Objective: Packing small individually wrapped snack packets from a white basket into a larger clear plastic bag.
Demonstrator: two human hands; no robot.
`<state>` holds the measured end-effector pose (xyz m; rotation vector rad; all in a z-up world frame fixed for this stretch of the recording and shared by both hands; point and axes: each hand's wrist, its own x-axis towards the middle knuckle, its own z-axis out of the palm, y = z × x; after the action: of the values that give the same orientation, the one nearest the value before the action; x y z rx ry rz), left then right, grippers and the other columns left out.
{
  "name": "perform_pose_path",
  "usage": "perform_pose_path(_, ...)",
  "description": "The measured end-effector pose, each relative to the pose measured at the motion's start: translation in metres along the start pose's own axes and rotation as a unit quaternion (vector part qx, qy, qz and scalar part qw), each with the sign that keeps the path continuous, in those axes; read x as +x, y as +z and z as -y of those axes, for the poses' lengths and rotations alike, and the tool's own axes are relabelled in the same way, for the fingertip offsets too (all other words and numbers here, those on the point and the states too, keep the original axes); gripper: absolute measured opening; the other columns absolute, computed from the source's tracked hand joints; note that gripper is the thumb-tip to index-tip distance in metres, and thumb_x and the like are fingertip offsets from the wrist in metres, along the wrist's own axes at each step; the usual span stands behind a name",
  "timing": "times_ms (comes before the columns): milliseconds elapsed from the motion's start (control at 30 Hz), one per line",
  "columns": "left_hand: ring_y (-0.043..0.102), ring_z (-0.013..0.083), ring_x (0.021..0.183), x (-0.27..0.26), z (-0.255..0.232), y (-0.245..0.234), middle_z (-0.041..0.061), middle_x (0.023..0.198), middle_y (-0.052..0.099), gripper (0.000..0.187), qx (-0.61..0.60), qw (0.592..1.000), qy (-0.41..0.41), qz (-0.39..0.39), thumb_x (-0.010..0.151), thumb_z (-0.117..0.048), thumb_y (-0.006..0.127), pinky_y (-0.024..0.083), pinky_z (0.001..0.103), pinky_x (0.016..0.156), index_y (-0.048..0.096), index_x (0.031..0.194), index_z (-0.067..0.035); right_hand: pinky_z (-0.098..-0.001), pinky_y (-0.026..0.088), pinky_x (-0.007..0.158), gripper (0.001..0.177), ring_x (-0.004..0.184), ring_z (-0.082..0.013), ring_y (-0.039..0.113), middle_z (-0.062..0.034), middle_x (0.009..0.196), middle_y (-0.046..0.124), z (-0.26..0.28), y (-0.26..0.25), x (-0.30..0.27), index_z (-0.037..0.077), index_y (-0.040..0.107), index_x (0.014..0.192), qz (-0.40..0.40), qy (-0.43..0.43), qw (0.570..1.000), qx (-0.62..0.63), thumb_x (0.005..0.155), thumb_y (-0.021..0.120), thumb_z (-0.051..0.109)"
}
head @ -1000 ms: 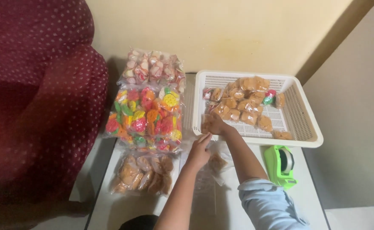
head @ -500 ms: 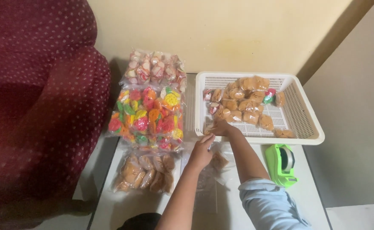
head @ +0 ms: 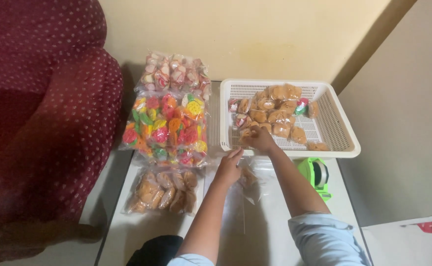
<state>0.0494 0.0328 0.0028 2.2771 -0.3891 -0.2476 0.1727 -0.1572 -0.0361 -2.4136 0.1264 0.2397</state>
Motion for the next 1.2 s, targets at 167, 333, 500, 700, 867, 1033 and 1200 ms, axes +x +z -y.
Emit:
perform_pose_path(167,0.047,0.0337,0.141,0.007,0.011,0.008,0.009,0.161,0.042,0.065,0.001,1.0,0.014,-0.012,0.087,0.005,0.054,0.04,0.041,0.12,0.049,0.151,-0.008,-0.0408,0.058,0.087,0.054,0.101,-0.0294,0.072,-0.0145,0.11,0.071,0.064,-0.062,-0.102,0.023,0.067,0.132,-0.032,0.004,0.983,0.183,0.081,0.078,0.037)
perform_pose_path(333,0.043,0.0329,0.144,0.013,0.018,0.016,0.01,0.161,0.039,0.065,-0.014,1.0,0.009,-0.004,0.086,0.004,0.052,0.035,0.042,0.123,0.048,0.151,-0.007,-0.035,0.054,0.058,0.057,0.079,-0.0351,0.069,-0.0284,0.102,0.065,0.062,-0.072,-0.142,0.0,0.053,0.129,0.079,-0.018,0.984,0.159,0.078,0.074,0.015)
perform_pose_path(500,0.036,0.0342,0.149,0.012,0.026,0.02,0.017,0.162,0.037,0.067,-0.052,0.998,0.04,-0.023,0.087,0.011,0.046,0.029,0.043,0.126,0.045,0.152,-0.002,-0.0438,0.064,0.078,0.049,0.103,-0.0401,0.073,-0.0265,0.116,0.069,0.091,-0.054,-0.182,0.008,0.066,0.125,0.104,0.006,0.986,-0.129,0.081,0.081,0.027)
perform_pose_path(700,0.037,0.0273,0.149,0.021,0.037,0.034,0.013,0.164,0.035,0.069,0.008,0.999,0.037,-0.023,0.086,0.012,0.046,0.031,0.039,0.125,0.045,0.153,-0.004,-0.0498,0.057,0.096,0.051,0.117,-0.0404,0.066,-0.0203,0.126,0.061,0.039,0.019,-0.144,0.015,0.057,0.14,0.096,-0.066,0.987,-0.113,0.092,0.069,0.026)
perform_pose_path(867,0.039,0.028,0.147,0.008,0.017,0.019,0.013,0.163,0.037,0.067,-0.016,0.999,0.03,-0.027,0.084,0.013,0.046,0.033,0.037,0.124,0.049,0.149,-0.002,-0.0469,0.055,0.096,0.032,0.114,-0.0362,0.068,-0.0139,0.113,0.073,0.039,-0.01,-0.122,0.017,0.071,0.121,0.021,-0.078,0.996,-0.048,0.09,0.069,0.021)
perform_pose_path(1033,0.044,0.0285,0.144,0.007,0.021,0.022,0.012,0.161,0.039,0.067,0.006,0.999,0.04,-0.033,0.084,0.014,0.048,0.036,0.037,0.123,0.049,0.149,-0.003,-0.0441,0.053,0.098,0.027,0.113,-0.0305,0.066,-0.0074,0.111,0.068,-0.023,-0.013,-0.046,0.022,0.075,0.112,-0.103,-0.068,0.992,0.012,0.091,0.061,0.013)
perform_pose_path(1200,0.045,0.0284,0.143,0.006,0.018,0.019,0.013,0.161,0.041,0.063,0.015,0.999,0.037,-0.026,0.087,0.012,0.048,0.038,0.036,0.121,0.05,0.149,-0.003,-0.0461,0.046,0.111,0.041,0.135,-0.0311,0.056,-0.0098,0.144,0.058,0.002,-0.021,-0.033,0.029,0.067,0.135,0.039,-0.001,0.993,-0.115,0.101,0.051,0.044)
